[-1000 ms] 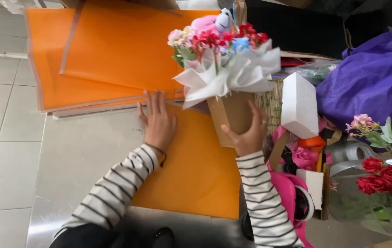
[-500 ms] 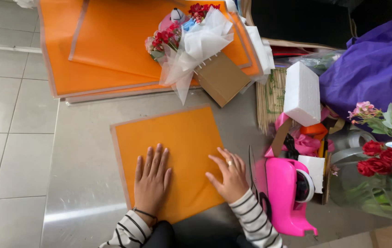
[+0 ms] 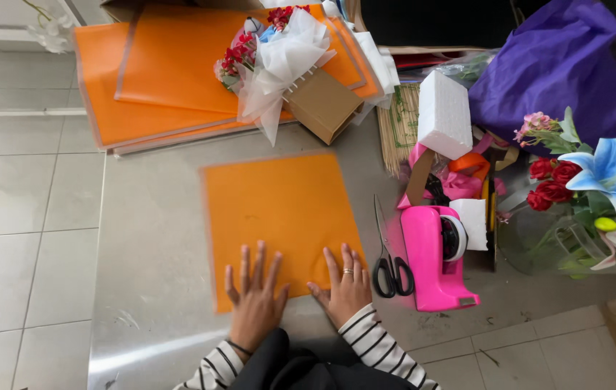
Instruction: The person organizes and cuts sheets of orange wrapping paper on a metal table and then begins to fold one sheet around a bouquet featuring a pink bear.
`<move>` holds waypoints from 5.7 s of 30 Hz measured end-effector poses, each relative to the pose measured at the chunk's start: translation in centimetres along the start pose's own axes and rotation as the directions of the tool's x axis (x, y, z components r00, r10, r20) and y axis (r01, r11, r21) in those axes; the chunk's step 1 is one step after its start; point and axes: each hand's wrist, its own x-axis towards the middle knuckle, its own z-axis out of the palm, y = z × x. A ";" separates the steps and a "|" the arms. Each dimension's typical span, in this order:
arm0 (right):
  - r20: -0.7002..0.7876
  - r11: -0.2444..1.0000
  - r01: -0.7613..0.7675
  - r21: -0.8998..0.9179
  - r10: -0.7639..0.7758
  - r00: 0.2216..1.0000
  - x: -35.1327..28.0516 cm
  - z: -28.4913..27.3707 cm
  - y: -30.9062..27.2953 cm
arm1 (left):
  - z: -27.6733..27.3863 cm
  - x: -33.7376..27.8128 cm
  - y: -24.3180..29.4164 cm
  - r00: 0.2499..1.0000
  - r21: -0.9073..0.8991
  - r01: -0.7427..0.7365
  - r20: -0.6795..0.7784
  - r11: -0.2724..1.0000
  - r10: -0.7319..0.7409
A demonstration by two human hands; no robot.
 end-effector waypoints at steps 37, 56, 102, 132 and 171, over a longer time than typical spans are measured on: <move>-0.411 0.372 0.498 0.784 -0.289 0.864 -0.3 -9.3 -2.5 | -6.6 0.2 2.4 0.755 -0.812 0.555 0.582 -0.181 -0.302; 0.240 -0.219 -0.254 0.942 -0.088 0.967 2.5 -6.6 2.5 | -10.7 1.9 -0.6 0.923 -0.927 0.370 0.375 -0.066 -0.089; -0.658 0.938 0.243 0.248 -0.021 0.753 4.9 -17.1 -9.6 | -7.7 -3.3 -11.3 0.741 -0.757 0.561 0.278 0.336 -0.611; 0.075 0.970 0.174 0.168 -0.189 0.979 -3.1 -3.1 -4.6 | -2.1 -4.4 -5.0 0.966 -0.098 -0.156 0.195 0.983 0.173; 0.019 0.931 0.275 0.240 -0.287 0.958 3.6 -3.2 -8.7 | -0.7 -3.6 -6.3 0.981 -0.322 -0.114 0.115 0.940 0.159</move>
